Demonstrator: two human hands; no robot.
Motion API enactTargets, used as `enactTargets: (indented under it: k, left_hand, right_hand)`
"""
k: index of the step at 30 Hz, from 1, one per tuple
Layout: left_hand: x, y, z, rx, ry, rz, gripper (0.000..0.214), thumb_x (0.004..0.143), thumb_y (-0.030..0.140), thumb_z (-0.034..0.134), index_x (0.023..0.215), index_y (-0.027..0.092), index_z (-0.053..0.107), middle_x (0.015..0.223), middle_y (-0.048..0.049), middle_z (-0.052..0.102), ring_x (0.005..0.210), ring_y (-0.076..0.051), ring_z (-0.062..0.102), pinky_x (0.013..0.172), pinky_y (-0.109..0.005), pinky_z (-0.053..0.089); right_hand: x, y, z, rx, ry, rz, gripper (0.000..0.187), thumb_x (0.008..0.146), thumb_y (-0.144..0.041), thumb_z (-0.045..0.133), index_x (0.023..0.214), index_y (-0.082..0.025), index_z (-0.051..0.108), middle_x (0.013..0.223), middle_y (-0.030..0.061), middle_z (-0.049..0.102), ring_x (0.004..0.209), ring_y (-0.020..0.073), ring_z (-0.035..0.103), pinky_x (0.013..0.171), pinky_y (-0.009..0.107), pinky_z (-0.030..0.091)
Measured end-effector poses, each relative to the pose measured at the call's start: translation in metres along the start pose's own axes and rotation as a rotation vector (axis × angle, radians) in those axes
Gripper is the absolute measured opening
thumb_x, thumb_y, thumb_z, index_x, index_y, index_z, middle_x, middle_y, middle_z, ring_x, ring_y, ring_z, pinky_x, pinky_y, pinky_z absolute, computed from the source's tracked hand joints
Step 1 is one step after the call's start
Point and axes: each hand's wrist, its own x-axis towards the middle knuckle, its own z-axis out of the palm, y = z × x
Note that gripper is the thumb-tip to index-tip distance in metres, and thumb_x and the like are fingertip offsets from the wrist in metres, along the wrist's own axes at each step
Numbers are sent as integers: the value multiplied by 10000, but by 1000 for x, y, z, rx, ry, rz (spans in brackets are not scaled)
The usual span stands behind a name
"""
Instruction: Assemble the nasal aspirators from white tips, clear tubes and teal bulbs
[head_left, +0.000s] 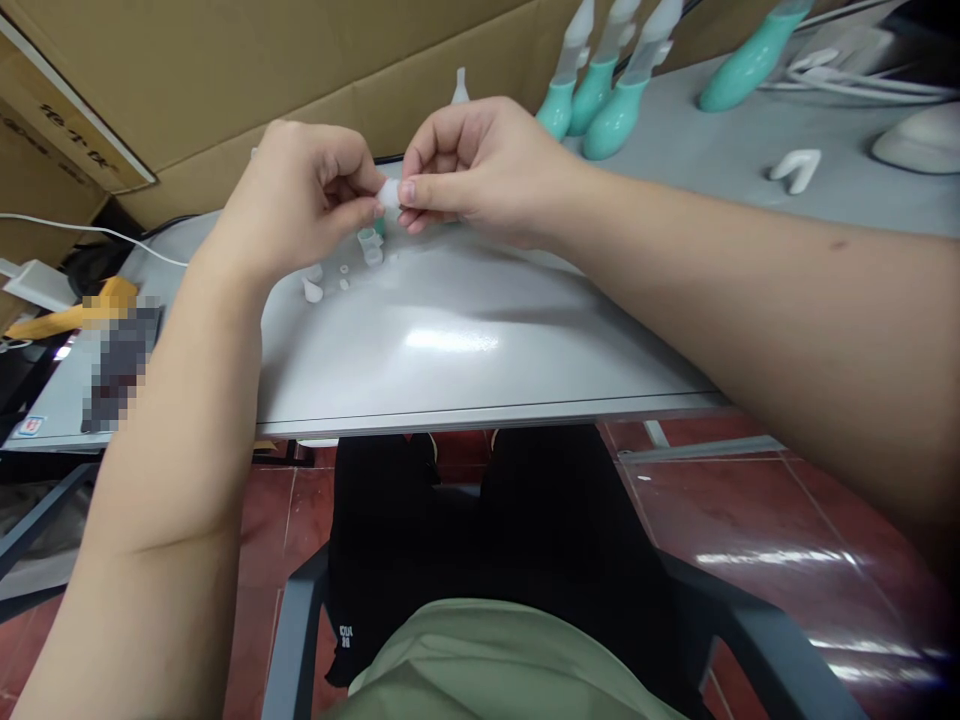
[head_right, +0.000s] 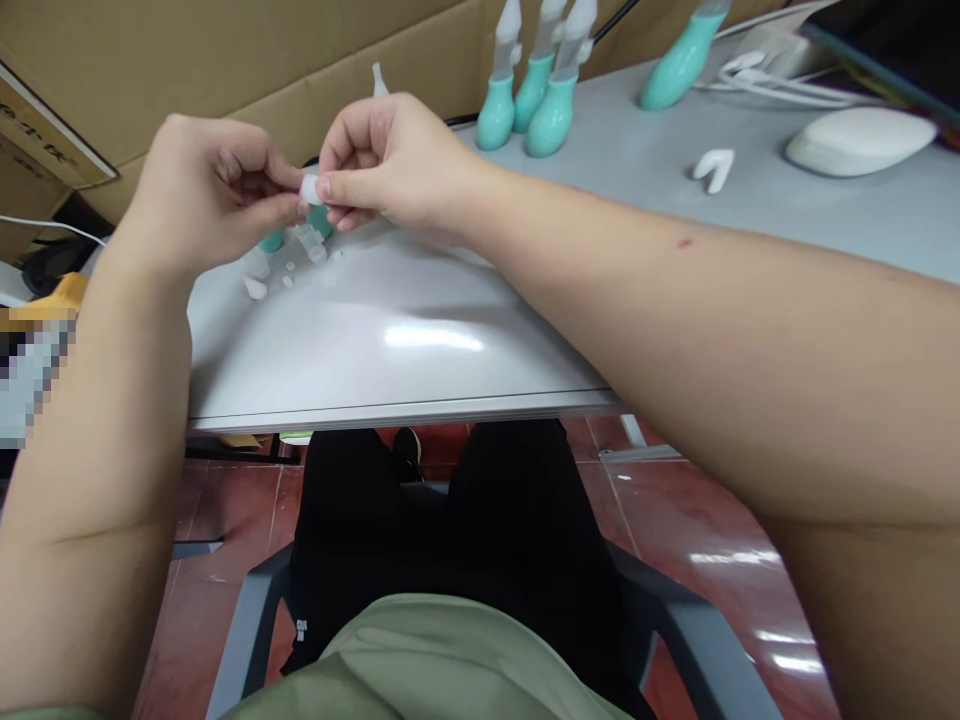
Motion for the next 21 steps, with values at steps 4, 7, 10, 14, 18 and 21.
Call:
enactTargets:
  k: [4,7,10,14,18,21]
  left_hand:
    - [-1,1,-1,0,4,64,210,939,516,981,873,354,863,948,-67,919,797,-310,762,738,-514,544]
    - [-1,6,-3,47,-11,71,255,959,569,1002,861,377,866,952,-66,903,832,-347,782,765,-535,564]
    - [0,8,-4,94,16,109,283,976,545,974,824,336,859,916,-75,878,800,-314,745,762,-495,535]
    - [3,7,-2,163,-49,153,400,996,675,935,792,360,798,862,-68,818,741,-295,651,744,-487,513]
    - [3,6,0,162,-16,144,482,1008,776,882,776,368,772,825,-72,795,699,-288,607,718,-505,518]
    - [2,3,1,123,-21,125,439,1001,775,910,808,393,812,879,-72,853,730,-314,668,716,-533,534]
  right_hand:
    - [-1,5,-6,88,-43,53,398,1252,199,697,1017,-116,762,698,-19,807,619,116,815,639,191,733]
    - [-3,5,-9,136,-65,78,374,1256,186,699,1025,-92,796,763,12,848,643,119,840,650,191,744]
    - [-4,6,-10,163,-60,90,390,1254,177,705,982,-88,797,794,38,866,645,122,848,654,195,751]
    - [-3,10,-10,177,-59,88,411,1246,164,736,930,-99,760,785,50,865,643,133,853,640,205,752]
    - [-1,15,-8,193,-61,79,404,1253,159,733,950,-107,746,788,27,861,627,117,833,630,188,732]
    - [0,16,-5,198,-54,78,437,1281,144,702,939,-127,707,813,10,861,614,85,799,634,159,706]
